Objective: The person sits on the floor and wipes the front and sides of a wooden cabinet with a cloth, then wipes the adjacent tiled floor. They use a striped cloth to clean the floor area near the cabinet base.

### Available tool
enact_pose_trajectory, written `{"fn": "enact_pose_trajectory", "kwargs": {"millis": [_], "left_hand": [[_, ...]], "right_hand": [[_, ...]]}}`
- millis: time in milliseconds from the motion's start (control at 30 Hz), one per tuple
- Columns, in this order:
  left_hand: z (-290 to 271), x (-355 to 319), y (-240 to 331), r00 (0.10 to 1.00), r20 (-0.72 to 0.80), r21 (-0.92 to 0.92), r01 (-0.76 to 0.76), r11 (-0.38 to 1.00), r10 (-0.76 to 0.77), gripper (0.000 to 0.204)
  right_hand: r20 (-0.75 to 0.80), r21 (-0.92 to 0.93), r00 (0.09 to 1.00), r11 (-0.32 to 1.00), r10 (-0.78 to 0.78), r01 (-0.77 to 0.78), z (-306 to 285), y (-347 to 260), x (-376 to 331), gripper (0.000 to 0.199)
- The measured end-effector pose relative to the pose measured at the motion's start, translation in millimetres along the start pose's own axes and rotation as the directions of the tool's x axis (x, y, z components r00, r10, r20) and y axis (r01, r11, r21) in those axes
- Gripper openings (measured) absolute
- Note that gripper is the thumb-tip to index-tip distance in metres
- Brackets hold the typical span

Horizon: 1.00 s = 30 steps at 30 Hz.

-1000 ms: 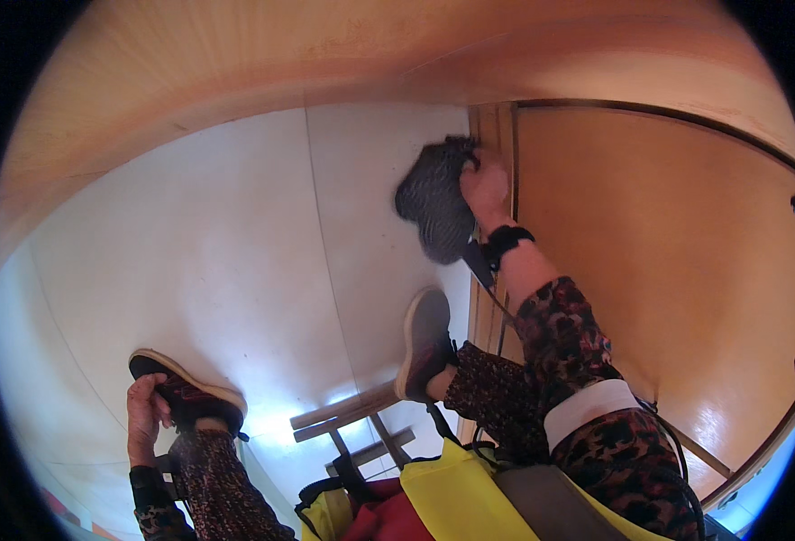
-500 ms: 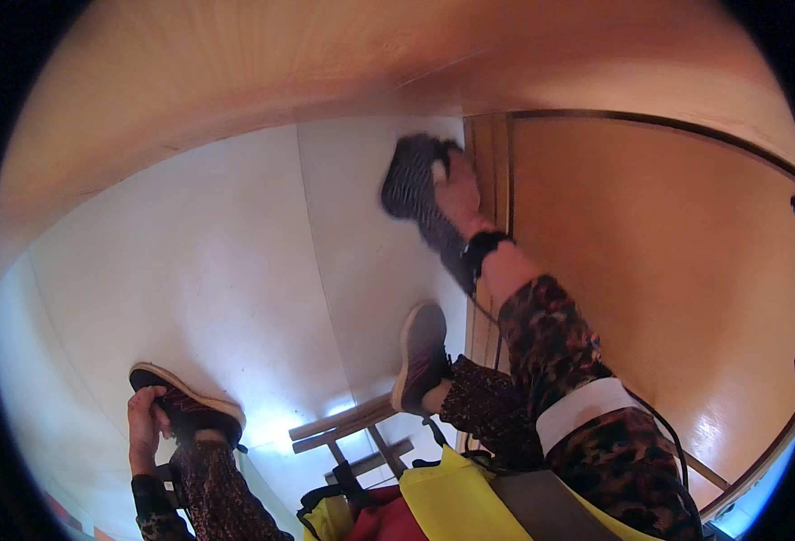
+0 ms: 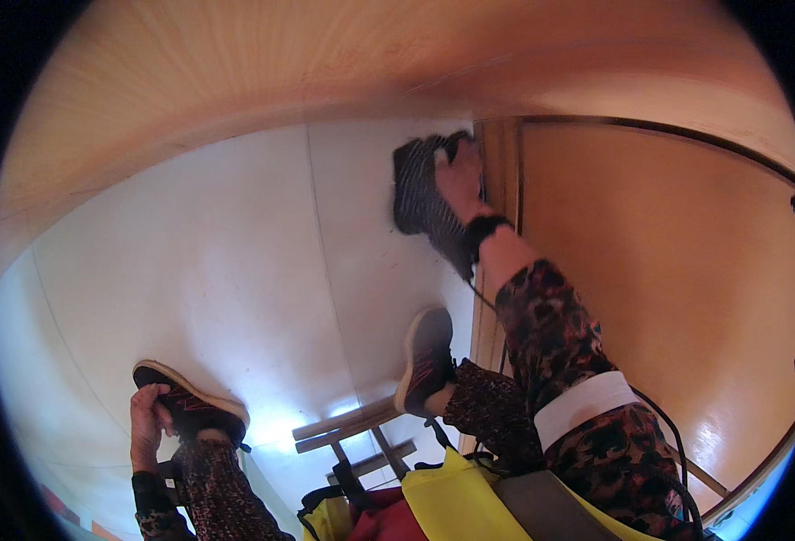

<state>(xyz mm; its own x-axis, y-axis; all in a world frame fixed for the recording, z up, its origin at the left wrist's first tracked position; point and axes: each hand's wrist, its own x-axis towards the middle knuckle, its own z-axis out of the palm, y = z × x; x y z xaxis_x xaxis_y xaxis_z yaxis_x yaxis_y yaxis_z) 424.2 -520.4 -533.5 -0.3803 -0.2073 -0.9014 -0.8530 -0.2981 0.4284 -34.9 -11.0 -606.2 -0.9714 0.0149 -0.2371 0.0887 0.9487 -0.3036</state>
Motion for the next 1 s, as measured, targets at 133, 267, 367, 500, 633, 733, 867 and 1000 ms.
{"fn": "enact_pose_trajectory", "kwargs": {"millis": [133, 267, 367, 500, 633, 733, 867, 1000], "left_hand": [[1, -2, 0, 1.0, -0.009, -0.004, 0.009, 1.0, -0.009, 0.038], [1, -4, 2, 0.999, -0.047, -0.016, -0.007, 1.0, 0.006, 0.036], [2, -4, 2, 1.0, -0.004, -0.039, 0.021, 0.999, -0.021, 0.035], [0, -3, 2, 0.999, -0.025, -0.029, 0.043, 0.999, -0.044, 0.036], [0, -2, 1, 1.0, 0.001, -0.002, 0.019, 1.0, -0.019, 0.036], [2, -4, 4, 1.0, -0.015, -0.02, 0.006, 1.0, -0.006, 0.034], [4, -4, 6, 0.998, -0.034, -0.053, 0.053, 0.997, -0.054, 0.033], [2, -4, 1, 0.999, -0.033, -0.017, 0.015, 1.0, -0.016, 0.036]], "right_hand": [[-0.162, -0.009, 0.982, 0.995, 0.093, -0.096, -3, -15, 33, 0.044], [-0.217, -0.026, 0.967, 0.989, 0.136, -0.145, -9, -23, 55, 0.04], [-0.298, 0.015, 0.938, 0.983, 0.179, -0.183, -3, -22, 56, 0.025], [-0.353, -0.034, 0.935, 0.998, 0.038, -0.054, 6, -17, 55, 0.022], [-0.262, 0.032, 0.953, 0.985, -0.153, 0.167, 1, 2, 43, 0.026], [-0.173, -0.123, 0.916, 0.931, -0.362, 0.344, 0, 12, 30, 0.031], [-0.42, -0.197, 0.886, 0.973, -0.198, 0.124, 10, 7, 42, 0.029], [-0.262, -0.08, 0.962, 0.992, 0.078, -0.103, 10, -6, 74, 0.03]]}}
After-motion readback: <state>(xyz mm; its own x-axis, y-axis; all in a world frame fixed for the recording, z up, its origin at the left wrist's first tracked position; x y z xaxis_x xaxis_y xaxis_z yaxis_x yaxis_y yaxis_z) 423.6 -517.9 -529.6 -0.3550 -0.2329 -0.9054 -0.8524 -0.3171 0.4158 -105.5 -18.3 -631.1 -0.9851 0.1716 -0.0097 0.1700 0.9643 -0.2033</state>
